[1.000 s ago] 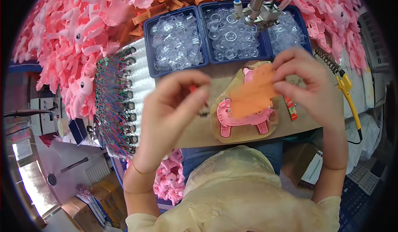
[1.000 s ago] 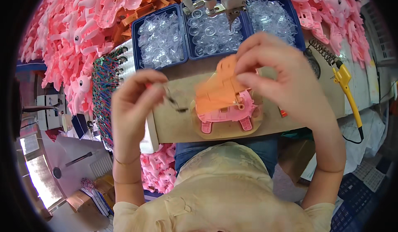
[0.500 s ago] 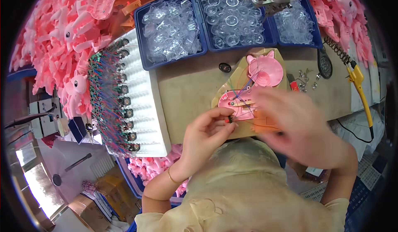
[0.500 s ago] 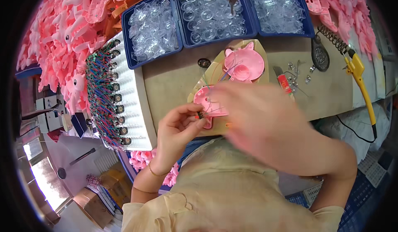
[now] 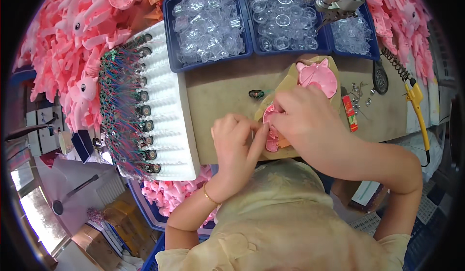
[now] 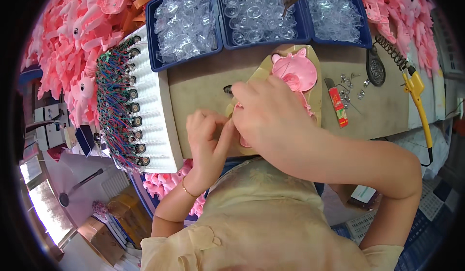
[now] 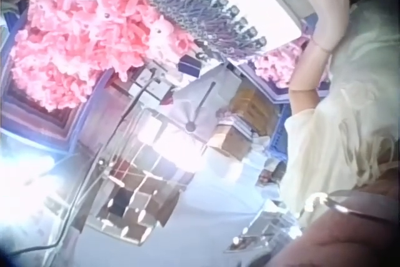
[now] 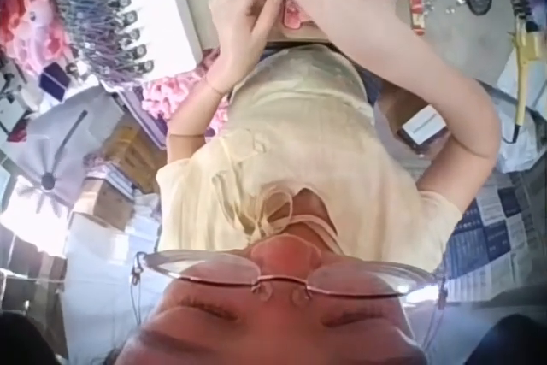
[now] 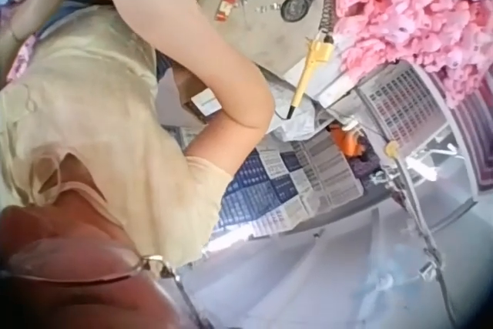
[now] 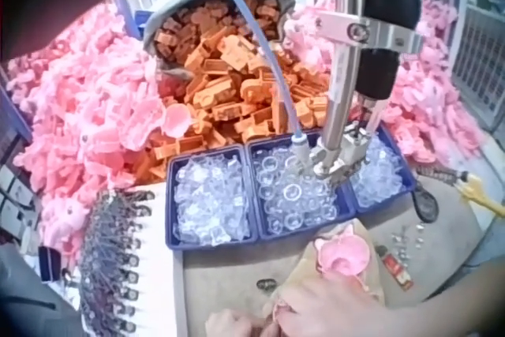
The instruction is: Assembling plastic toy ponies by installing electronic components and fastening the housing.
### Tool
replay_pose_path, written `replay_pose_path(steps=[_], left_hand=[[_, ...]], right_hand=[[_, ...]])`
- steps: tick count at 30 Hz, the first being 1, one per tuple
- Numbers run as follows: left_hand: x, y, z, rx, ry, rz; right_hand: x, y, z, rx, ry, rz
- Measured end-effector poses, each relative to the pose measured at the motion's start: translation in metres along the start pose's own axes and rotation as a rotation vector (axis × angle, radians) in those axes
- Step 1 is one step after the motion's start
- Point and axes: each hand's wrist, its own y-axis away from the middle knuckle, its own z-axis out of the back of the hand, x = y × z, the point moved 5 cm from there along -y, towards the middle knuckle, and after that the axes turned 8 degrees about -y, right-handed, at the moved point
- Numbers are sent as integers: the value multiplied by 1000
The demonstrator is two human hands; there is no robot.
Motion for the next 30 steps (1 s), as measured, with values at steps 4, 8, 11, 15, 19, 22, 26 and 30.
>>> replay_pose_path(steps=[4,8,11,15,19,22,26,30], left_hand=[[8,3,3,-155,-17,-5],[9,17,11,-87,-69,-114],[10,23,11,-99,-75,-180],[12,25,2,-122,-88,-228],[6,22,-1,-102,-73,-250],[5,23,-1,-186,-66,-264],[5,26,-4,-153,-187,-297],[6,26,-5,-103,-209,-300]], right_hand=[[-5,-12,-3,71,103,1],[-6,-13,-2,208,-12,7],[-7,-17,3,307,-53,-57],[-18,-22,-2,248,-142,-101],[-17,-21,-8,288,-87,-53],[-14,-29,-4,296,-38,-53],[-15,-34,-7,393,-14,-104],[-18,-34,-11,400,28,-138]])
